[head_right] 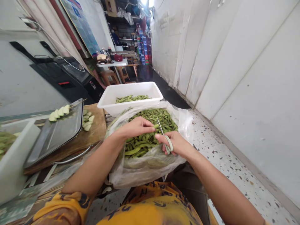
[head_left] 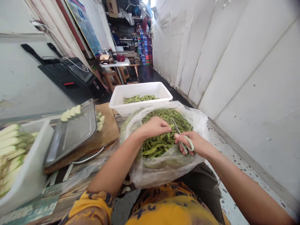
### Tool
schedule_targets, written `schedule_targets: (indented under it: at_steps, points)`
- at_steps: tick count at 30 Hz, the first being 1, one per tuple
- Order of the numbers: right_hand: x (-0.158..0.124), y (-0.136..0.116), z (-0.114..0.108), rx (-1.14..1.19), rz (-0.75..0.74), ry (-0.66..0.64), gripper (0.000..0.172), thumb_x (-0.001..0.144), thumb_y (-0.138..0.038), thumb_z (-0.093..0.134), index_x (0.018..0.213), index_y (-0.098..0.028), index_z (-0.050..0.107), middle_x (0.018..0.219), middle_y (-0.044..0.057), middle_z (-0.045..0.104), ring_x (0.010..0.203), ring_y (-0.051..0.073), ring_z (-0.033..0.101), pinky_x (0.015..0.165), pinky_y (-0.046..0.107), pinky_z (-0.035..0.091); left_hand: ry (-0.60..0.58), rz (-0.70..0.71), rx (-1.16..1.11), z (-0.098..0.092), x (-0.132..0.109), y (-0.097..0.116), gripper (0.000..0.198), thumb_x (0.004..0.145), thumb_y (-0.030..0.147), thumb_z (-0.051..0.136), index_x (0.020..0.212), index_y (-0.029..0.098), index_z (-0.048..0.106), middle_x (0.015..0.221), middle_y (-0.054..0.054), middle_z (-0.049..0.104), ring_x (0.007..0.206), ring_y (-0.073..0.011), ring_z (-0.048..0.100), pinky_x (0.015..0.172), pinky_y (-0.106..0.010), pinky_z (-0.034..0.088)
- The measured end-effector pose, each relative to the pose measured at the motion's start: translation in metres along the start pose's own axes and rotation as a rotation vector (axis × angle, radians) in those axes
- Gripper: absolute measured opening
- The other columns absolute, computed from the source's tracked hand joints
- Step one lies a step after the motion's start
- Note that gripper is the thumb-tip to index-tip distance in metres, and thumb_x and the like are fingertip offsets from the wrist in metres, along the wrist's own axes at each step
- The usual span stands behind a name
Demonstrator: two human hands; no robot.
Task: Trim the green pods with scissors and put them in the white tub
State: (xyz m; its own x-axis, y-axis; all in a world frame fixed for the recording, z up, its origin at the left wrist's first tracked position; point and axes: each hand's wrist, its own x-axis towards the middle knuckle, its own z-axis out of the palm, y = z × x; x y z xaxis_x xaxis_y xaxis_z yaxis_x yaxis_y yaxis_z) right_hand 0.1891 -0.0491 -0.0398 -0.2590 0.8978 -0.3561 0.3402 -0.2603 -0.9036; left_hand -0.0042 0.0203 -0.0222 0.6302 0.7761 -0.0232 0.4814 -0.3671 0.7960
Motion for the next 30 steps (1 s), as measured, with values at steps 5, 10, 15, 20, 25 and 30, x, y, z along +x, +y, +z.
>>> schedule_targets:
  at_steps: [5, 10, 15, 20, 25, 30]
  points:
    - [0.001, 0.001, 0.0, -0.057, -0.005, 0.057, 0.041, 0.076, -0.054, 0.065, 0.064, -0.015, 0.059, 0.042, -0.003, 0.051, 0.033, 0.006, 0.043, 0.031, 0.016, 0.025, 0.015, -0.057, -0.056, 0.0, 0.001, 0.0, 0.027, 0.072, 0.038, 0.061, 0.067, 0.014, 0.071, 0.059, 0.001, 0.058, 0.058, -0.0116, 0.047, 0.056, -0.023, 0.033]
    - [-0.001, 0.001, 0.002, -0.002, -0.041, 0.017, 0.041, 0.077, -0.055, 0.063, 0.071, -0.015, 0.059, 0.049, -0.003, 0.054, 0.038, 0.008, 0.046, 0.032, 0.018, 0.031, 0.199, -0.139, -0.373, 0.004, 0.006, -0.001, 0.02, 0.068, 0.032, 0.068, 0.074, 0.015, 0.06, 0.06, 0.002, 0.062, 0.05, -0.0094, 0.05, 0.048, -0.022, 0.033]
    - [-0.009, -0.003, 0.003, 0.029, -0.099, 0.003, 0.042, 0.08, -0.057, 0.058, 0.078, -0.015, 0.061, 0.059, 0.0, 0.058, 0.044, 0.01, 0.049, 0.035, 0.019, 0.036, 0.279, -0.143, -0.681, 0.01, 0.008, 0.002, 0.032, 0.064, 0.025, 0.075, 0.077, 0.017, 0.047, 0.063, -0.001, 0.066, 0.05, -0.01, 0.058, 0.047, -0.02, 0.04]
    - [-0.012, -0.008, 0.004, 0.058, -0.089, 0.078, 0.045, 0.08, -0.06, 0.057, 0.075, -0.015, 0.059, 0.058, 0.0, 0.057, 0.042, 0.009, 0.046, 0.034, 0.02, 0.035, 0.32, -0.102, -0.794, 0.012, 0.007, 0.006, 0.039, 0.059, 0.025, 0.08, 0.075, 0.016, 0.046, 0.06, -0.001, 0.067, 0.05, -0.0096, 0.059, 0.048, -0.019, 0.042]
    - [-0.011, -0.008, 0.003, 0.086, -0.103, 0.025, 0.047, 0.08, -0.061, 0.057, 0.071, -0.015, 0.057, 0.058, 0.001, 0.058, 0.043, 0.009, 0.046, 0.033, 0.019, 0.035, 0.417, -0.042, -0.719, 0.016, 0.008, 0.008, 0.036, 0.06, 0.027, 0.079, 0.074, 0.017, 0.048, 0.055, 0.002, 0.063, 0.049, -0.0102, 0.058, 0.049, -0.02, 0.041]
    - [-0.01, -0.012, 0.005, 0.085, -0.119, 0.003, 0.049, 0.078, -0.063, 0.058, 0.072, -0.015, 0.058, 0.058, 0.001, 0.059, 0.039, 0.007, 0.044, 0.033, 0.018, 0.035, 0.402, 0.041, -0.621, 0.026, 0.008, 0.01, 0.034, 0.058, 0.025, 0.079, 0.07, 0.016, 0.049, 0.061, 0.003, 0.062, 0.054, -0.0096, 0.057, 0.053, -0.021, 0.042]
